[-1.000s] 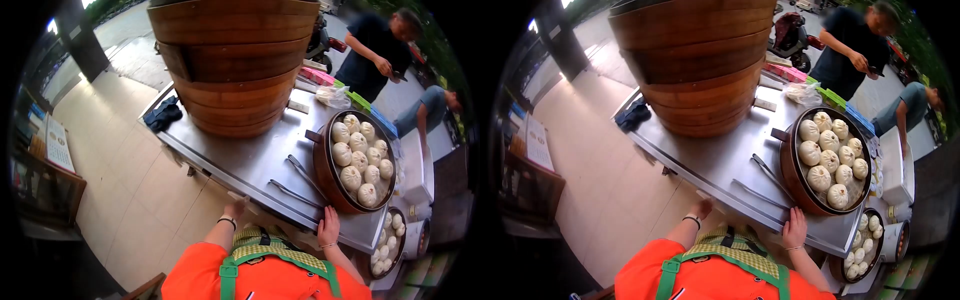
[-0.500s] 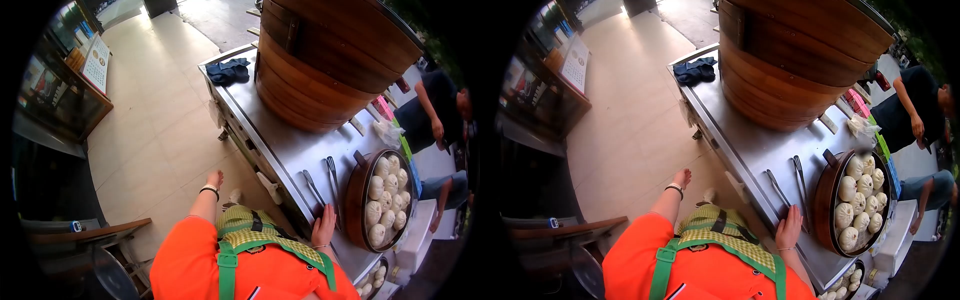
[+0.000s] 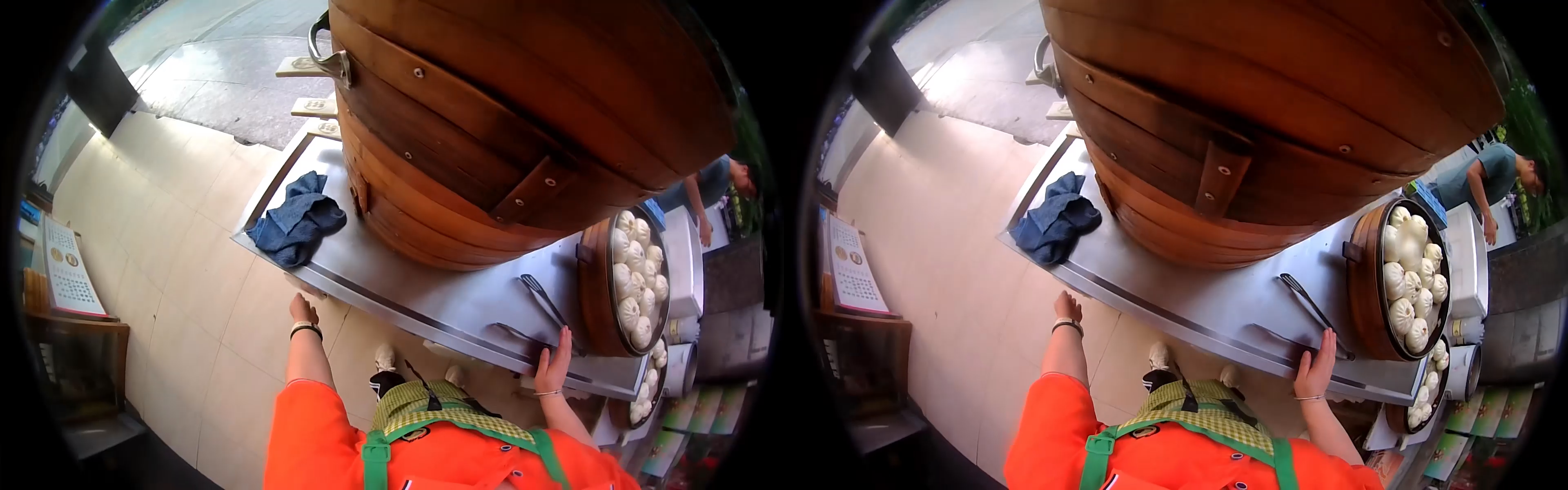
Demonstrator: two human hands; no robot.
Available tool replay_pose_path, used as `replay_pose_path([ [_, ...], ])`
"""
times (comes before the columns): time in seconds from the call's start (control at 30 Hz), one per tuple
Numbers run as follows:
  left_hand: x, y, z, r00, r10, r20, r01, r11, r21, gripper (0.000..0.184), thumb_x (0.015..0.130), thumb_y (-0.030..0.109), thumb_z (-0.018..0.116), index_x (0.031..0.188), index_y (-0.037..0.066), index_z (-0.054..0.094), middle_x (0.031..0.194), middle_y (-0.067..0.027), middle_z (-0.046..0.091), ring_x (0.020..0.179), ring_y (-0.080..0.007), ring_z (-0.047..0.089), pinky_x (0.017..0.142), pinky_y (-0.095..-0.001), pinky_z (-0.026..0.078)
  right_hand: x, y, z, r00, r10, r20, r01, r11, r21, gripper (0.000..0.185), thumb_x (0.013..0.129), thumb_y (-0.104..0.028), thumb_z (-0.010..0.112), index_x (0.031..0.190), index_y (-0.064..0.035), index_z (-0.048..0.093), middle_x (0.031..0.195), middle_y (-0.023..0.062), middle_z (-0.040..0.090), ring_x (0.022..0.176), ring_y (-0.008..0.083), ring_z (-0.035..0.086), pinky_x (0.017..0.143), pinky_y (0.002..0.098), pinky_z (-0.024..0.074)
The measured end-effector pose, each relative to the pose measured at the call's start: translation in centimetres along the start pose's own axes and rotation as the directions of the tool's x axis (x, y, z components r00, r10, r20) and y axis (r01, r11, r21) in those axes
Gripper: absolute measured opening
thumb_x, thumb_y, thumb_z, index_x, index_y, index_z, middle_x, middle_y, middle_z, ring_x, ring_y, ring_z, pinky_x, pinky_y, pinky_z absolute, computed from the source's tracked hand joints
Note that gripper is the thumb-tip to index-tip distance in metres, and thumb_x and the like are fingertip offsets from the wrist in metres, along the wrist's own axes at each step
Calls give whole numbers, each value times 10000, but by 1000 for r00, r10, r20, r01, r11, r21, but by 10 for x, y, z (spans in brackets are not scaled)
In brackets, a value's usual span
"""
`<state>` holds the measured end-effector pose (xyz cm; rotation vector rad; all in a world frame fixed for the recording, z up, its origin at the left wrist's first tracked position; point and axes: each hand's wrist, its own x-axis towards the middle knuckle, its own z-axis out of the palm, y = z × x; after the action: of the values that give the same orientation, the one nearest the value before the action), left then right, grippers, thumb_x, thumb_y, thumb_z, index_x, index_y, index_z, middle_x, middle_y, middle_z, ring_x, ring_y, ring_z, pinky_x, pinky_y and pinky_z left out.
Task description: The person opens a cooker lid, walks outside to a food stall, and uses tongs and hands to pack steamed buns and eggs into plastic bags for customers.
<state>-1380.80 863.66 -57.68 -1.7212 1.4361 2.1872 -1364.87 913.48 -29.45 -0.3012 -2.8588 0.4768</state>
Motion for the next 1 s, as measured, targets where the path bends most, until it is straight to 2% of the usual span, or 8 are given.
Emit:
replay_pose_path([
  [0.03, 13, -1, 7, 826, 547, 139, -540, 693, 478, 123, 733, 162, 405, 699, 70, 478, 569, -21, 443, 508, -166, 435, 478, -329, 351, 1, 0, 8, 999, 16, -33, -17, 999, -34, 503, 829, -125, 417, 1286, 30, 276, 1325, 184, 305, 1244, 341, 256, 1016, 400, 205],
  [0.1, 29, 8, 29, 749, 623, 225, -643, 604, 471, 169, 743, 167, 449, 712, 23, 533, 593, -49, 523, 550, -176, 505, 514, -315, 396, -5, -10, 21, 994, 42, -98, -50, 995, -83, 494, 840, -147, 422, 1287, 14, 286, 1322, 162, 325, 1241, 330, 269, 1014, 401, 211],
  [0.13, 26, 16, 44, 967, 244, 73, -248, 967, 55, 195, 754, 178, 479, 714, 4, 558, 613, -68, 567, 574, -174, 538, 532, -305, 415, -10, -15, 24, 996, 46, -78, -53, 994, -91, 494, 840, -147, 422, 1287, 14, 286, 1322, 162, 325, 1241, 330, 269, 1014, 401, 211],
  [0.47, 37, 14, 2, 982, 186, 23, -186, 959, 215, 246, 800, 167, 479, 933, -30, 541, 779, -118, 600, 728, -231, 563, 649, -338, 441, -24, -18, 37, 994, 32, -101, -49, 985, -166, 464, 831, -114, 431, 1267, 5, 328, 1301, 156, 364, 1215, 315, 319, 1004, 387, 238],
  [0.53, 17, 29, 12, 614, 515, 598, -721, 60, 690, 239, 788, 161, 485, 907, -33, 561, 757, -120, 601, 691, -226, 566, 641, -330, 444, -21, -23, 42, 994, 36, -102, -51, 988, -144, 464, 831, -115, 429, 1267, 4, 329, 1299, 156, 367, 1213, 316, 321, 1003, 386, 240],
  [0.57, 20, 28, 19, 617, 512, 598, -721, 62, 691, 239, 788, 161, 485, 907, -33, 561, 757, -120, 601, 691, -226, 566, 641, -330, 444, -19, -25, 44, 993, 41, -106, -54, 991, -119, 463, 830, -115, 428, 1268, 3, 331, 1297, 155, 369, 1211, 318, 323, 1002, 385, 241],
  [0.63, 25, 28, 29, 987, 138, 80, -143, 989, 48, 237, 778, 172, 500, 860, -35, 580, 720, -122, 602, 661, -227, 578, 631, -333, 450, -20, -24, 45, 994, 35, -108, -50, 989, -139, 462, 830, -115, 428, 1267, 1, 334, 1294, 156, 372, 1210, 318, 325, 1001, 385, 243],
  [1.0, -55, 74, -26, 724, 610, 322, -670, 511, 538, 284, 820, 245, 513, 705, -14, 539, 612, -122, 563, 579, -254, 535, 573, -353, 413, -35, -21, 35, 989, 5, -147, -30, 986, -165, 419, 826, -124, 429, 1225, -1, 393, 1251, 155, 420, 1177, 321, 364, 983, 389, 270],
])
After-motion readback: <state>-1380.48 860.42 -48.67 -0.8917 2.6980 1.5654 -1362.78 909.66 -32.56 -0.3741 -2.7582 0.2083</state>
